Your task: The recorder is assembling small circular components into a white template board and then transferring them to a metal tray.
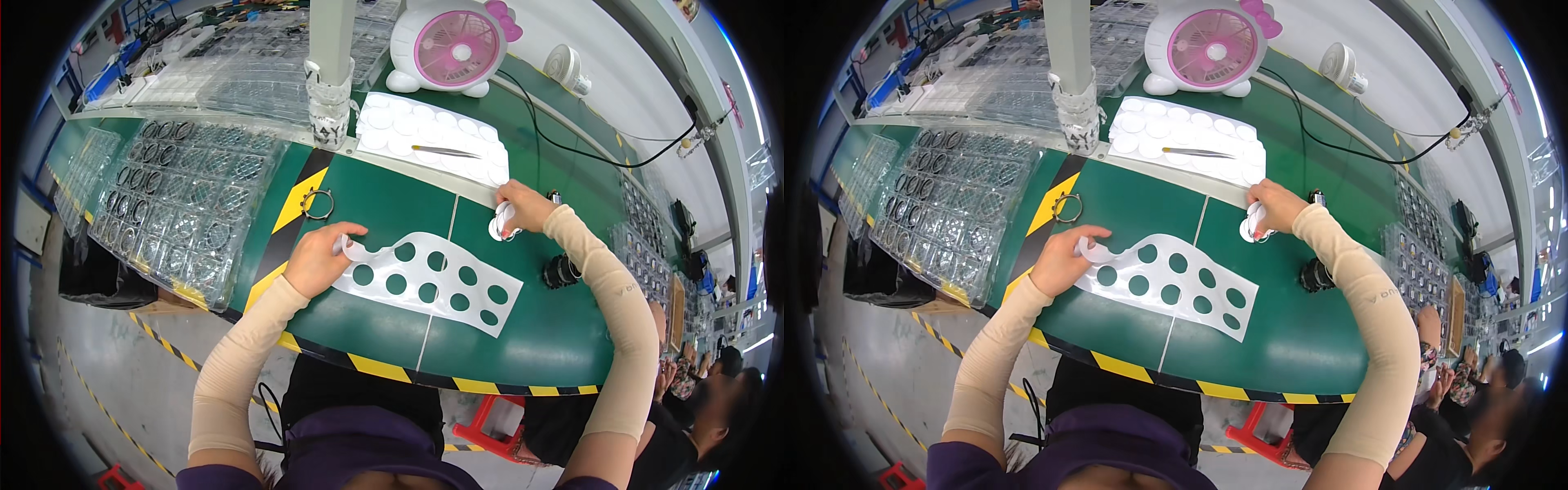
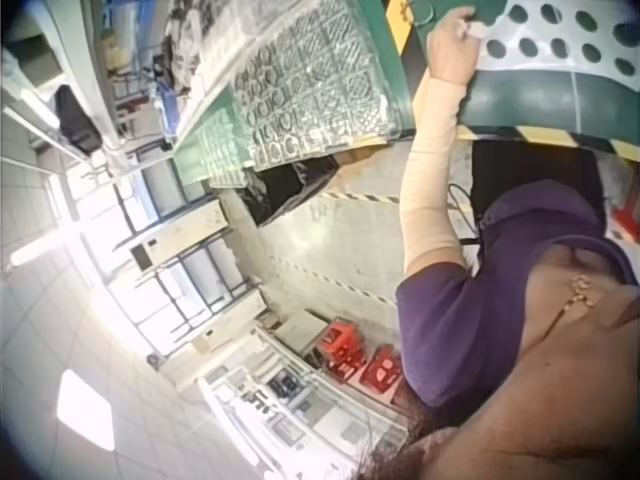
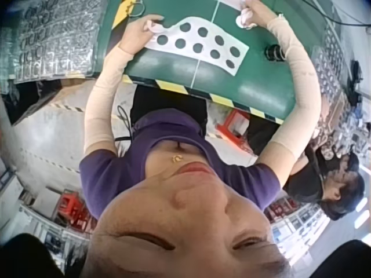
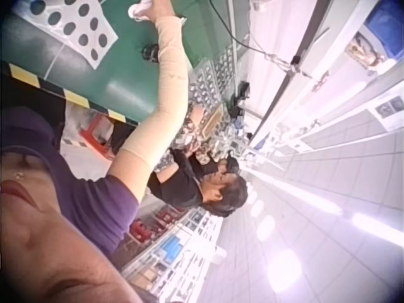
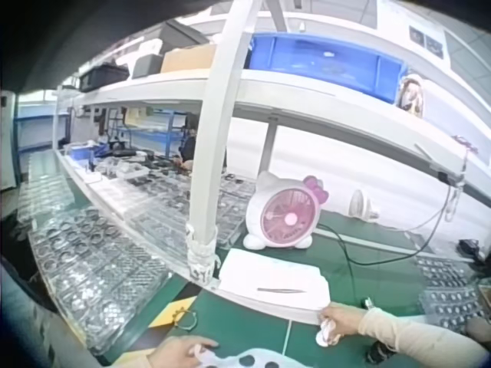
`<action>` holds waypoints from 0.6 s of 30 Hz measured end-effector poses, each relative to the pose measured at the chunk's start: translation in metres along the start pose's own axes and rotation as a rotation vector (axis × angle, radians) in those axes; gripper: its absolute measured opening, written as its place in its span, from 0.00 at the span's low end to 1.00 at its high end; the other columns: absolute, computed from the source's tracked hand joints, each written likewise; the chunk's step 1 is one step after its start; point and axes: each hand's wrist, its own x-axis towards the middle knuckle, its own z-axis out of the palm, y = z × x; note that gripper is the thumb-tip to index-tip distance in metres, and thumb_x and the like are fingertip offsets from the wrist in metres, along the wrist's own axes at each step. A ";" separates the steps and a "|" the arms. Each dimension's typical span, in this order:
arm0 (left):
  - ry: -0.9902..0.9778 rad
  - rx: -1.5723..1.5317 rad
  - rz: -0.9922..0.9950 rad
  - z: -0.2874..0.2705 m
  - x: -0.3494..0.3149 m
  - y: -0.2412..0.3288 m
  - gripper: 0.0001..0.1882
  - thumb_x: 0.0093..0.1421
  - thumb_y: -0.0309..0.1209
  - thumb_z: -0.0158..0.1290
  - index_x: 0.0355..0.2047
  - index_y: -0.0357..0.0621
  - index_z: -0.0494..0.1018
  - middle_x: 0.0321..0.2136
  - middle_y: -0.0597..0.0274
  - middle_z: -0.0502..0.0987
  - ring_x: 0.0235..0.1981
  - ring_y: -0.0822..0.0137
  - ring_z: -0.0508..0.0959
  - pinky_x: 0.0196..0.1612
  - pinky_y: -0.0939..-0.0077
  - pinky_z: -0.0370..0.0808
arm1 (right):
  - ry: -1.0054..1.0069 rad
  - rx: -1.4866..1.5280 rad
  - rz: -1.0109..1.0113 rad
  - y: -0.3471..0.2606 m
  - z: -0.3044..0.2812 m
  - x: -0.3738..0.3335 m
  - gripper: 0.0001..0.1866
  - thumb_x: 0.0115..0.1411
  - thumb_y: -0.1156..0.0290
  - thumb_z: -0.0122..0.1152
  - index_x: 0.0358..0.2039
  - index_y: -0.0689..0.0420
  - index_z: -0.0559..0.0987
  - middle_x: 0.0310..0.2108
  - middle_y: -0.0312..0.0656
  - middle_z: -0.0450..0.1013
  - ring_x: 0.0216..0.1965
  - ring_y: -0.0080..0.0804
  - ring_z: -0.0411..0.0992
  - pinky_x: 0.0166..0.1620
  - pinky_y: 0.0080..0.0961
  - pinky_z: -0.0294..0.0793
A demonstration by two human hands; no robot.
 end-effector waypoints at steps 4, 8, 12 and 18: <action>0.021 -0.029 0.045 0.001 -0.001 -0.003 0.20 0.43 0.17 0.50 0.39 0.46 0.73 0.23 0.63 0.69 0.25 0.69 0.72 0.31 0.79 0.69 | 0.133 0.045 0.121 -0.005 0.012 -0.021 0.19 0.36 0.72 0.67 0.30 0.58 0.69 0.28 0.48 0.69 0.34 0.46 0.68 0.38 0.32 0.68; 0.033 -0.028 0.039 0.000 0.000 -0.004 0.20 0.43 0.18 0.49 0.38 0.46 0.74 0.24 0.63 0.70 0.25 0.69 0.72 0.31 0.79 0.69 | 0.379 -0.017 0.084 -0.021 0.013 -0.051 0.18 0.37 0.70 0.67 0.29 0.57 0.69 0.24 0.46 0.69 0.29 0.45 0.69 0.34 0.32 0.68; 0.007 -0.029 -0.086 -0.002 0.004 0.004 0.13 0.46 0.23 0.52 0.35 0.44 0.73 0.25 0.53 0.75 0.28 0.57 0.76 0.32 0.71 0.71 | 0.675 0.466 0.226 -0.053 -0.053 -0.077 0.16 0.43 0.73 0.65 0.33 0.61 0.71 0.26 0.37 0.70 0.29 0.20 0.68 0.34 0.17 0.69; 0.004 -0.018 -0.047 0.003 0.006 0.001 0.16 0.46 0.22 0.47 0.37 0.44 0.71 0.29 0.55 0.75 0.32 0.62 0.75 0.37 0.74 0.70 | 0.262 0.634 -0.441 -0.177 -0.056 -0.077 0.16 0.36 0.71 0.69 0.25 0.56 0.72 0.40 0.44 0.66 0.49 0.40 0.62 0.52 0.34 0.58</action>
